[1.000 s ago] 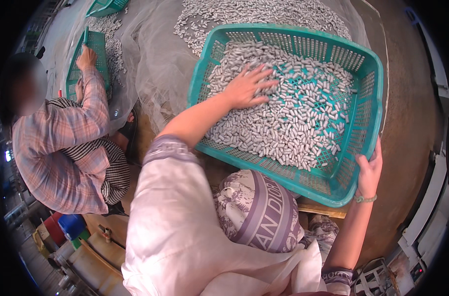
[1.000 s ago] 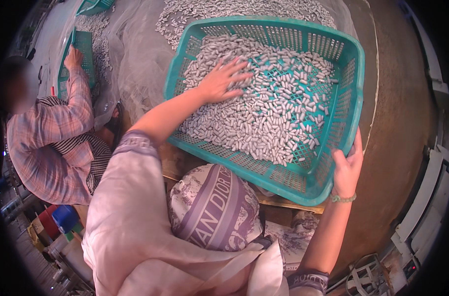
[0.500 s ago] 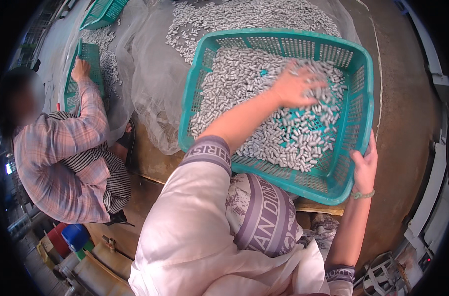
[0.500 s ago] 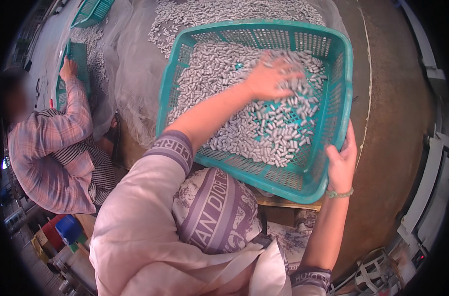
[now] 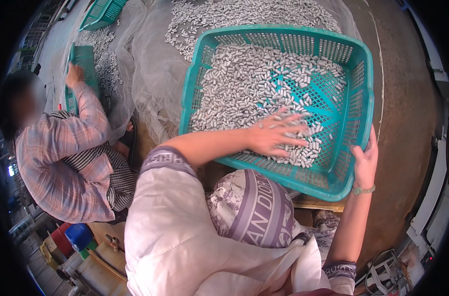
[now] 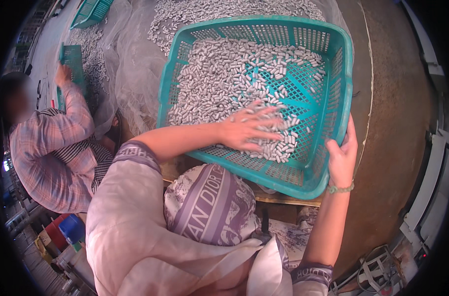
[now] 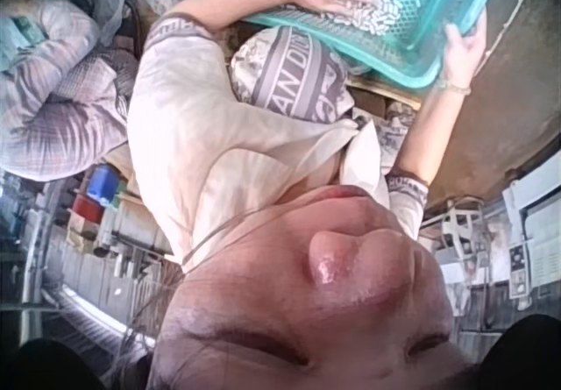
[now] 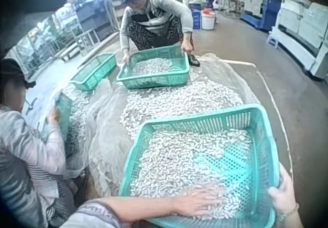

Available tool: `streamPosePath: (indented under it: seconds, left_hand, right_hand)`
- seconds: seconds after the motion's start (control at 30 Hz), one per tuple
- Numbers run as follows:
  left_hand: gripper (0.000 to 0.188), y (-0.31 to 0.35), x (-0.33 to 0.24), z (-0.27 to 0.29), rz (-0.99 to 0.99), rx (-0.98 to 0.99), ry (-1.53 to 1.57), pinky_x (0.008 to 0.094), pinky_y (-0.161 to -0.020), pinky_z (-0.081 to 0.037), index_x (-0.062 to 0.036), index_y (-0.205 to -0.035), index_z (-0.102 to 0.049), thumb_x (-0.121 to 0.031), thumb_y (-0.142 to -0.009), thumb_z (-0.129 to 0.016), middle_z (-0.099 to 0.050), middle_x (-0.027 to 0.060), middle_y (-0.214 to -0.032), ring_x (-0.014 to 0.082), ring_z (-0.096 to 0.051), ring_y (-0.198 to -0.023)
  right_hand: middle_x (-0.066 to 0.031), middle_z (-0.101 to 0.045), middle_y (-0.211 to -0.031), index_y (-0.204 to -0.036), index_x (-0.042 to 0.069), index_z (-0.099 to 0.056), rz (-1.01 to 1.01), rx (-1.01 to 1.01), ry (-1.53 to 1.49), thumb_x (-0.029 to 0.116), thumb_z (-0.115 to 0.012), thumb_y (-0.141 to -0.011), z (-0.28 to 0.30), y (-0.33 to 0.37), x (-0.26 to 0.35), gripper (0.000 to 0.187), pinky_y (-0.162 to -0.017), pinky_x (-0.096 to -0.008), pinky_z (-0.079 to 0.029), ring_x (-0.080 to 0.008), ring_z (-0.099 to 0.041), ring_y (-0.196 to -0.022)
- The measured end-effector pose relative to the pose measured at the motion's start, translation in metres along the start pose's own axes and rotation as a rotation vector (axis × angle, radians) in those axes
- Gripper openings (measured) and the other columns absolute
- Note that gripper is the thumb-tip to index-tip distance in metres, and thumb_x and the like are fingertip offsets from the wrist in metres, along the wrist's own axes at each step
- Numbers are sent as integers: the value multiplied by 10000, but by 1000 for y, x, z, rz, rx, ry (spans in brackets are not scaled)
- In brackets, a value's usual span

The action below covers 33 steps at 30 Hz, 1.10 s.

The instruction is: The person scoops small white cylindrical items from a large pile on a tarp and places them into a green plastic basket. The person repeatedly fills the basket by hand and shakes it to settle the contents.

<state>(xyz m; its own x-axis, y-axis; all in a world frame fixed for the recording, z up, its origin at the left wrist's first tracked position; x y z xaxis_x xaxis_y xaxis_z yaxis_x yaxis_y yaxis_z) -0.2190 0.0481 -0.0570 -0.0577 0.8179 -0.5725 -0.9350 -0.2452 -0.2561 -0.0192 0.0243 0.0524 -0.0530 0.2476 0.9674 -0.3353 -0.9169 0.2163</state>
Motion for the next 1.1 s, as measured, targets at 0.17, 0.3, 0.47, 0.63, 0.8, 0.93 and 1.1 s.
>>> streamPosePath:
  seconds: [0.17,0.3,0.47,0.63,0.8,0.93,1.1]
  left_hand:
    - [590,-88,55,6,90,-110,-209,553,-1103,-78,-329,-1360,-389,-590,-832,-432,-264,20,-1483,278,-179,-1384]
    - [589,-48,137,38,325,-218,-275,536,-1100,-139,-327,-1389,-335,-559,-855,-418,-280,25,-1474,277,-198,-1377]
    - [613,22,139,42,515,-142,-481,516,-1098,-149,-270,-1399,-329,-471,-847,-503,-288,41,-1469,248,-223,-1369]
    - [576,64,139,43,684,-90,-471,518,-1098,-129,-289,-1364,-393,-436,-825,-534,-317,45,-1453,269,-310,-1319]
    - [548,49,141,38,687,-102,-461,492,-1122,-81,-291,-1355,-400,-459,-843,-500,-327,29,-1448,253,-307,-1325]
    - [545,53,143,37,704,-99,-473,486,-1126,-69,-297,-1349,-407,-460,-839,-507,-333,19,-1445,250,-315,-1321]
    - [538,46,139,41,671,-158,-451,484,-1121,-97,-299,-1332,-431,-440,-824,-535,-353,20,-1433,251,-329,-1312]
  right_hand:
    - [-135,-444,-1301,-1365,-92,-281,-25,-5,27,-106,-433,-668,-4,2,4,714,-987,-305,-368,-193,-467,-1172]
    - [-131,-451,-1295,-1361,-90,-288,-56,21,6,-94,-449,-668,-6,2,3,711,-984,-306,-371,-189,-473,-1162]
    - [-102,-494,-1243,-1351,-34,-342,-26,-46,47,-113,-464,-676,23,-2,-31,691,-945,-304,-408,-176,-501,-1112]
    - [-103,-553,-1151,-1338,-3,-362,-181,115,25,-128,-508,-691,23,-47,-96,675,-873,-295,-455,-172,-548,-1022]
    - [-201,-635,-872,-1419,-8,-160,-369,181,613,-1,-563,-780,69,-91,16,756,-649,-339,-522,-227,-652,-644]
    - [-219,-640,-736,-1447,74,-72,-149,-337,707,112,-417,-922,135,-158,226,629,-461,-339,-510,-257,-635,-527]
    - [-137,-611,-666,-1462,202,-47,-11,-594,785,76,-455,-820,162,-154,352,772,-434,-374,-531,-170,-524,-406]
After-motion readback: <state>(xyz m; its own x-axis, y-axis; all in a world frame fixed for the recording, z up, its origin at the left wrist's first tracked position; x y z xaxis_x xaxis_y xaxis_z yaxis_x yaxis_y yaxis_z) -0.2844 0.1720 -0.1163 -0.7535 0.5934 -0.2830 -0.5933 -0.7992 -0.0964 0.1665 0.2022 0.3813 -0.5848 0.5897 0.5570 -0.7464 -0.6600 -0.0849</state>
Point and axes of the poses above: each hand's wrist, its own y-axis away from the middle knuckle, its own z-axis out of the back of the hand, x = y × z, the point moved 7 cm from there along -y, towards the middle knuckle
